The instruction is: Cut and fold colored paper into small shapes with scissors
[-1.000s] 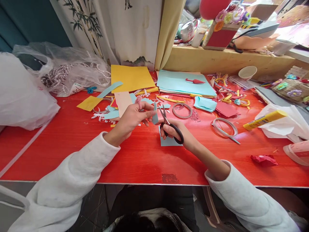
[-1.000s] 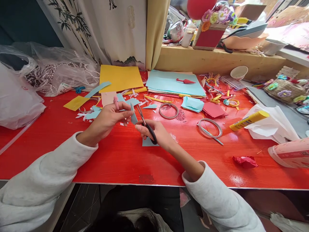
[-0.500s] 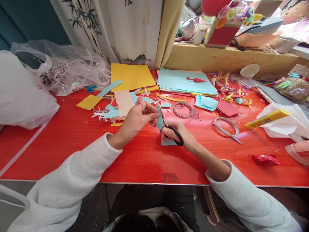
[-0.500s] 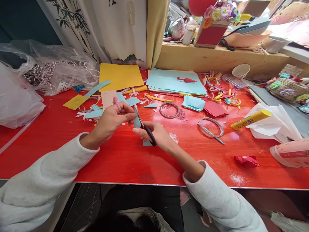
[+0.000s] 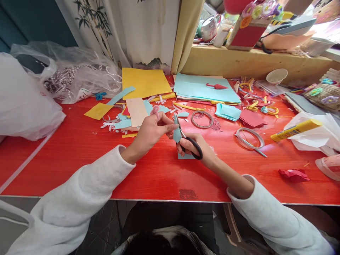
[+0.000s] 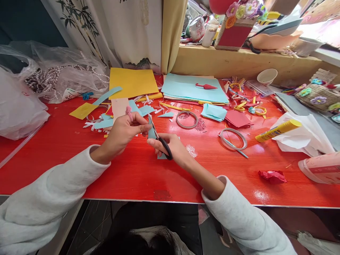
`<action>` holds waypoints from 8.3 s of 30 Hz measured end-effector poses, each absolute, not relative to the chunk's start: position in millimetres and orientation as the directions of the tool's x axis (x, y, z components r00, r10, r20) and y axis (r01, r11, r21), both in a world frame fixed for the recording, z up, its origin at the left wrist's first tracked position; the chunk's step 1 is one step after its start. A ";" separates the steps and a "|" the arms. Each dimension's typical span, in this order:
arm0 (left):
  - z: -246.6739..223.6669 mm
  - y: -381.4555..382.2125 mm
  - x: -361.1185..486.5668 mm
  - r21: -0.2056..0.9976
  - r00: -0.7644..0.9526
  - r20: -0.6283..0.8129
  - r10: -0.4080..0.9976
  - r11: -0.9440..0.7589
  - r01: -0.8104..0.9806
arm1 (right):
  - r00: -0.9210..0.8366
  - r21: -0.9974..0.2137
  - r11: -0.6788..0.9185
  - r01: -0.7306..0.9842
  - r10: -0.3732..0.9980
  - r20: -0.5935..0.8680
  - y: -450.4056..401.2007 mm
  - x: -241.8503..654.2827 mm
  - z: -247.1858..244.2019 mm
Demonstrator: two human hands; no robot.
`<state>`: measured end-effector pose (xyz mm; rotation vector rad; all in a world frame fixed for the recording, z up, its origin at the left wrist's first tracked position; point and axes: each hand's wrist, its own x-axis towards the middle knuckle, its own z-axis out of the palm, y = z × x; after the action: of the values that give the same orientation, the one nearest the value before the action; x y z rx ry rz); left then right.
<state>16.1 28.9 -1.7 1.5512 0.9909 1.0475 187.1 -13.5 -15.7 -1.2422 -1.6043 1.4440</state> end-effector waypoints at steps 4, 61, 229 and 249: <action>-2.7 28.9 16.1 0.981 0.306 0.154 0.939 -0.183 0.067 | -0.345 -0.976 -0.047 0.211 0.931 -0.119 -14.3 186.4 -15.5; -7.1 34.0 19.4 0.967 0.184 0.242 0.953 -0.222 -0.121 | -0.252 -0.992 -0.044 0.120 0.965 -0.074 -13.2 185.6 -16.4; -13.3 31.5 22.3 0.987 0.347 0.134 0.928 -0.156 0.038 | -0.256 -0.955 -0.158 0.252 0.941 -0.223 -15.8 187.5 -15.5; -12.4 33.3 21.5 0.988 0.377 0.120 0.919 -0.146 0.041 | -0.236 -0.952 -0.165 0.256 0.945 -0.227 -15.9 185.9 -13.4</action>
<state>21.5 33.3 -12.4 1.5147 0.8998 0.9804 185.9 -15.9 -13.4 -1.4020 -1.4872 1.4425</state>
